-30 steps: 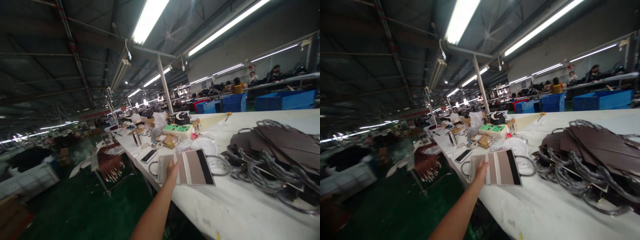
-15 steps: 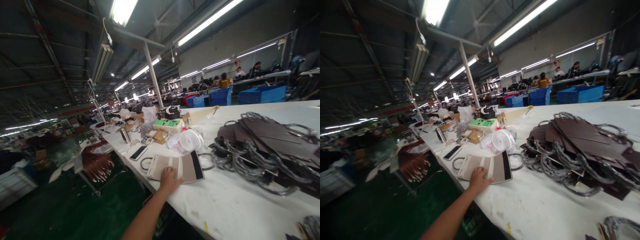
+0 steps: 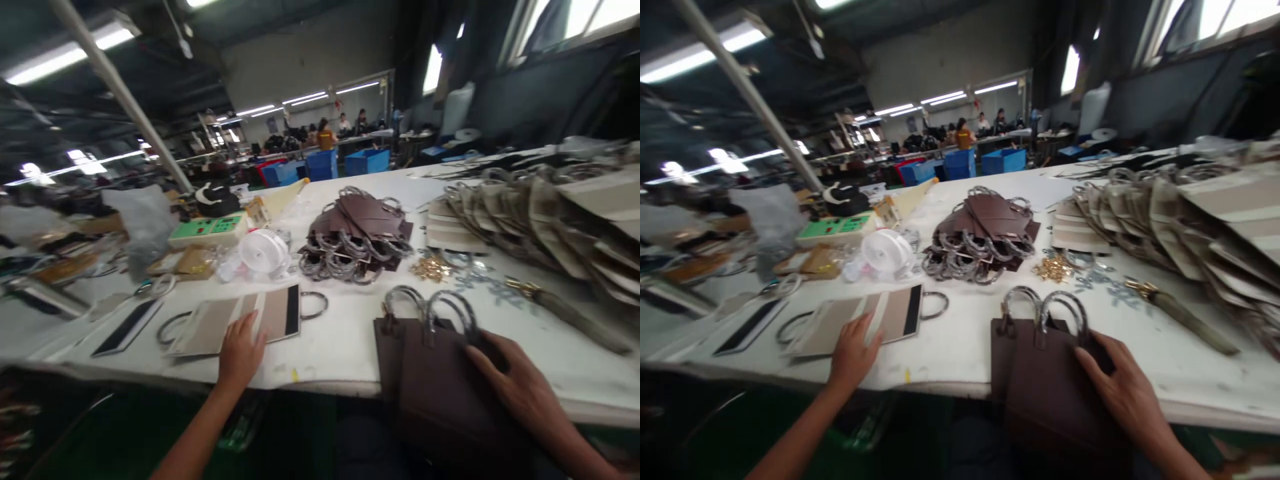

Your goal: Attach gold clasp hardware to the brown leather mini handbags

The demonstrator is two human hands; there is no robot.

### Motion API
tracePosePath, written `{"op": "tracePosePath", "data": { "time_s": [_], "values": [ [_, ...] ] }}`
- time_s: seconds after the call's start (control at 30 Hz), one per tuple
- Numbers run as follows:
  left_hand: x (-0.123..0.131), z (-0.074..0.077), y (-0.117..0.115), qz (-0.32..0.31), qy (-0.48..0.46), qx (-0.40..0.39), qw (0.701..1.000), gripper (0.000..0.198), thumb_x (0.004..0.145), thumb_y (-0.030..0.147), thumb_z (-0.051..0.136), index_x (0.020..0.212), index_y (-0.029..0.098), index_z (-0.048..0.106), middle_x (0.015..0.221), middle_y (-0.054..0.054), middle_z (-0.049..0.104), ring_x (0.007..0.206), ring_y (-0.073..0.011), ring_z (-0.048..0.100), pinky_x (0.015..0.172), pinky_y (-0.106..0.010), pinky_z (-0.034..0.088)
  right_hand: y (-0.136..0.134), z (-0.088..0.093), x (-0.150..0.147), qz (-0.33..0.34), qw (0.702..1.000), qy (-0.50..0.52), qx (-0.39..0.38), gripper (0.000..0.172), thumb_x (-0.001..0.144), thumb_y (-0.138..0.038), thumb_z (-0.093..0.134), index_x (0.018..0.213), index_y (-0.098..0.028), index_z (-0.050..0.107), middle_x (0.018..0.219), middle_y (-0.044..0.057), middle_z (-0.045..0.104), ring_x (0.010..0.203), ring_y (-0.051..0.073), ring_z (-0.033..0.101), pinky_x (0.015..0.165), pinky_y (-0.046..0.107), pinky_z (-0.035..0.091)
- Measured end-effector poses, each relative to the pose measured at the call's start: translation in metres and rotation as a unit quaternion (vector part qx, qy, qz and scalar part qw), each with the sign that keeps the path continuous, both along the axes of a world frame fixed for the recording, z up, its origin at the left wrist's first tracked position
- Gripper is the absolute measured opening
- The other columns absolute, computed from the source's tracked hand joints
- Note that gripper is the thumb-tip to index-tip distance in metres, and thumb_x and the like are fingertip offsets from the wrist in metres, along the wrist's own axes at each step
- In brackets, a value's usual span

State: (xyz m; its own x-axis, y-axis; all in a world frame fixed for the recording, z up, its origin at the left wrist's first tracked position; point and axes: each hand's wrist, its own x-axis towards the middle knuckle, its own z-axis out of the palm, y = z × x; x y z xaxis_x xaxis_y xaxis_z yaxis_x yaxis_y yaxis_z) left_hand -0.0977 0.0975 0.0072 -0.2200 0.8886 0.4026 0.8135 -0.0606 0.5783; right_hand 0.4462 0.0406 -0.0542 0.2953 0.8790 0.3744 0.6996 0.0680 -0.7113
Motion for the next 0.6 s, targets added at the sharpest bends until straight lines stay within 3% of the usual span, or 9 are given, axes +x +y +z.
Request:
{"op": "tracePosePath", "data": {
  "time_s": [0.03, 0.1, 0.17, 0.23, 0.3, 0.4, 0.5, 0.53, 0.6],
  "values": [
    [0.028, -0.003, -0.007, -0.031, -0.017, 0.013, 0.999, 0.051, 0.084, 0.045, 0.067, 0.129, 0.02, 0.067, 0.136, -0.017, 0.066, 0.132, -0.0362, 0.056, 0.119, -0.053, 0.037, -0.007, 0.0, 0.008, -0.009, 1.0, 0.007, -0.008, 0.068, 0.086, -0.078, 0.059, 0.125, -0.023, 0.066, 0.125, 0.014, 0.067, 0.116, 0.039, 0.064, 0.108, 0.055, 0.05],
    [0.091, -0.007, -0.032, -0.118, -0.094, -0.038, 0.988, 0.045, 0.092, 0.045, 0.062, 0.133, 0.025, 0.065, 0.123, -0.01, 0.072, 0.111, -0.0293, 0.069, 0.101, -0.043, 0.053, -0.016, 0.001, 0.014, -0.026, 0.999, 0.034, -0.017, 0.07, 0.086, -0.074, 0.06, 0.132, -0.022, 0.063, 0.133, 0.014, 0.063, 0.121, 0.038, 0.062, 0.11, 0.053, 0.049],
    [0.154, -0.009, -0.056, -0.231, -0.129, -0.099, 0.959, 0.029, 0.1, 0.042, 0.052, 0.109, 0.026, 0.074, 0.106, -0.007, 0.076, 0.101, -0.0251, 0.071, 0.093, -0.036, 0.054, -0.021, 0.002, 0.015, -0.038, 0.997, 0.058, -0.025, 0.068, 0.087, -0.072, 0.062, 0.133, -0.022, 0.063, 0.133, 0.013, 0.064, 0.12, 0.037, 0.063, 0.109, 0.052, 0.05],
    [0.207, -0.011, -0.068, -0.27, -0.178, -0.124, 0.938, 0.035, 0.103, 0.044, 0.047, 0.098, 0.024, 0.074, 0.095, -0.006, 0.075, 0.091, -0.0225, 0.071, 0.085, -0.032, 0.054, -0.028, 0.003, 0.015, -0.027, 0.996, 0.074, -0.031, 0.063, 0.087, -0.069, 0.063, 0.131, -0.023, 0.065, 0.13, 0.011, 0.066, 0.12, 0.036, 0.063, 0.108, 0.052, 0.05],
    [0.245, -0.011, -0.063, -0.267, -0.244, -0.141, 0.922, 0.039, 0.103, 0.05, 0.048, 0.095, 0.021, 0.074, 0.092, -0.007, 0.074, 0.088, -0.0224, 0.07, 0.08, -0.03, 0.053, -0.034, 0.005, 0.016, -0.007, 0.996, 0.085, -0.033, 0.058, 0.088, -0.065, 0.064, 0.128, -0.024, 0.066, 0.128, 0.01, 0.068, 0.119, 0.034, 0.064, 0.107, 0.052, 0.051],
    [0.28, -0.013, -0.04, -0.22, -0.287, -0.146, 0.921, 0.044, 0.09, 0.055, 0.068, 0.116, 0.02, 0.072, 0.111, -0.011, 0.074, 0.092, -0.0245, 0.068, 0.078, -0.032, 0.055, -0.034, 0.009, 0.014, 0.019, 0.996, 0.09, -0.01, 0.05, 0.089, -0.058, 0.066, 0.126, -0.025, 0.068, 0.128, 0.01, 0.069, 0.118, 0.033, 0.064, 0.108, 0.05, 0.051],
    [0.296, -0.017, -0.02, -0.156, -0.325, -0.147, 0.921, 0.085, 0.071, 0.039, 0.088, 0.147, 0.021, 0.054, 0.136, -0.015, 0.065, 0.098, -0.0264, 0.067, 0.085, -0.036, 0.056, -0.026, 0.016, 0.008, 0.033, 0.995, 0.092, 0.027, 0.045, 0.089, -0.052, 0.066, 0.125, -0.025, 0.07, 0.128, 0.009, 0.068, 0.12, 0.032, 0.063, 0.11, 0.05, 0.049],
    [0.299, -0.018, -0.016, -0.145, -0.352, -0.154, 0.912, 0.094, 0.068, 0.034, 0.089, 0.152, 0.021, 0.049, 0.14, -0.016, 0.063, 0.1, -0.0273, 0.067, 0.087, -0.036, 0.056, -0.023, 0.018, 0.005, 0.035, 0.993, 0.111, 0.02, 0.047, 0.09, -0.052, 0.066, 0.128, -0.025, 0.068, 0.126, 0.009, 0.069, 0.115, 0.031, 0.066, 0.105, 0.049, 0.052],
    [0.299, -0.022, -0.015, -0.149, -0.387, -0.167, 0.894, 0.092, 0.069, 0.03, 0.088, 0.152, 0.021, 0.05, 0.142, -0.016, 0.062, 0.108, -0.0296, 0.067, 0.093, -0.038, 0.056, -0.017, 0.022, 0.003, 0.031, 0.987, 0.159, -0.015, 0.054, 0.09, -0.052, 0.064, 0.136, -0.024, 0.064, 0.121, 0.009, 0.071, 0.1, 0.029, 0.07, 0.093, 0.045, 0.058]
  ]
}}
